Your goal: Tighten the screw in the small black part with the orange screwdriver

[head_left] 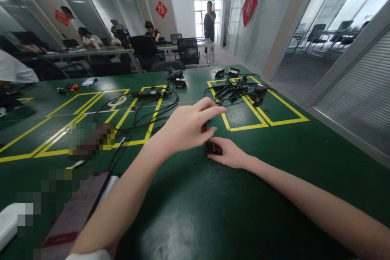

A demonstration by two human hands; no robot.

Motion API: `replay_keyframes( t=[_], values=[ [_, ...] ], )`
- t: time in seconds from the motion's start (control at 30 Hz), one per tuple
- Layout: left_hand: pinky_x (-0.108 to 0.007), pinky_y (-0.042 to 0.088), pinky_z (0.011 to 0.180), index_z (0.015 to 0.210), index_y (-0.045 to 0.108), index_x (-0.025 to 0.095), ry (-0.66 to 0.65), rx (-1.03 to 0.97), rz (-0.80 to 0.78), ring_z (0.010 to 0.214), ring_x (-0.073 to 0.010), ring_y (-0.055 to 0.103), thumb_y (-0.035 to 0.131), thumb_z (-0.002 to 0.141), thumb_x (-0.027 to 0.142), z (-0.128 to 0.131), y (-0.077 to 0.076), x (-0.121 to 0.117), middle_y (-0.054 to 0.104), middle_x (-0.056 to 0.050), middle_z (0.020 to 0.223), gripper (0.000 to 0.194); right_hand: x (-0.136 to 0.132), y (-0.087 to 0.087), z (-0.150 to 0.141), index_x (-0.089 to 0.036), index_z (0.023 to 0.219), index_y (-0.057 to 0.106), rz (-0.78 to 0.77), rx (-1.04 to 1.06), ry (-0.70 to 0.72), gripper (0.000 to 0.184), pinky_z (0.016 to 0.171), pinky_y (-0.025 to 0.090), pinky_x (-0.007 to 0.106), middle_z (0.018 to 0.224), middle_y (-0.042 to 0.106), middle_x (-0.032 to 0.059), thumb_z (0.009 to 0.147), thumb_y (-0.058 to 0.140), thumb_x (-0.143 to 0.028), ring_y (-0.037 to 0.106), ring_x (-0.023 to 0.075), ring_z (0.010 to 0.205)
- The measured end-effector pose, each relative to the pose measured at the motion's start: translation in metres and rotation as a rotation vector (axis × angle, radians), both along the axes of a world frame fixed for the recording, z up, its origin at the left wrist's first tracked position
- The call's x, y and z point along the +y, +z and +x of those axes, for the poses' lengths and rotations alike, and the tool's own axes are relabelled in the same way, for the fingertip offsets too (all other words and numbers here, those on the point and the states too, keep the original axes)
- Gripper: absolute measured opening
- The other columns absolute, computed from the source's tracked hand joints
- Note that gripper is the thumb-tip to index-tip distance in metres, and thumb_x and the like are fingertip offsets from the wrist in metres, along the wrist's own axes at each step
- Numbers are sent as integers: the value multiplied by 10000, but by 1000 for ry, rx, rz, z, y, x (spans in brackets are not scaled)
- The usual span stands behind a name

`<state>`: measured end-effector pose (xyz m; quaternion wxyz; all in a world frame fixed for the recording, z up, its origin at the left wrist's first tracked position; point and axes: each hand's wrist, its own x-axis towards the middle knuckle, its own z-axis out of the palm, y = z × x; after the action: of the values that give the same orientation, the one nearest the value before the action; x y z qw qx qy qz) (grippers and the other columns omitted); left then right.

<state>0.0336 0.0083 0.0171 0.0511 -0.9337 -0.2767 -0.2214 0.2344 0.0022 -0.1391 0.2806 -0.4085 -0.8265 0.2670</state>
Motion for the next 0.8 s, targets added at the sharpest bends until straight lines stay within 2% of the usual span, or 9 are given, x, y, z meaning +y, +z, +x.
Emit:
replay_keyframes(
  t=[0.2,0.3,0.4,0.53,0.67,0.8],
  values=[
    [-280,504,771,1375,597,216,-30,20,-47,916,-167,659,515,884,72,1,3,-3,617,-75,1259,518,-1,2,0,-178,933,585,10,1,3,169,633,349,270,786,554,-22,839,725,-197,498,152,684],
    [-287,498,739,1383,588,218,1,16,-45,865,-155,657,505,933,109,1,3,-3,619,-63,1253,471,-1,2,0,-180,894,569,23,1,-1,177,633,342,273,775,542,-25,835,734,-206,486,149,677],
    [-279,503,734,1374,590,224,-21,-3,-33,862,-156,659,540,927,158,0,2,-2,630,-58,1224,454,-1,1,0,-181,914,573,12,4,1,191,638,347,268,784,555,-26,829,743,-201,494,148,679],
    [-272,507,780,1383,579,224,-55,5,-21,922,-163,659,507,896,99,0,1,-1,634,-75,1228,508,0,1,0,-181,932,583,5,1,-1,190,640,352,265,789,563,-24,831,744,-195,501,148,684],
    [-247,482,686,1389,573,230,-10,0,-28,803,-132,649,514,923,133,0,1,-2,641,-66,1219,480,0,1,0,-182,900,574,12,-10,-8,194,637,347,264,780,557,-24,825,752,-201,502,148,685],
    [-256,503,757,1368,587,226,-60,-14,-32,914,-163,663,527,912,125,0,2,-2,647,-67,1189,470,-1,2,-1,-180,936,581,1,3,3,190,644,350,264,794,563,-23,828,737,-185,506,149,690]
  ],
)
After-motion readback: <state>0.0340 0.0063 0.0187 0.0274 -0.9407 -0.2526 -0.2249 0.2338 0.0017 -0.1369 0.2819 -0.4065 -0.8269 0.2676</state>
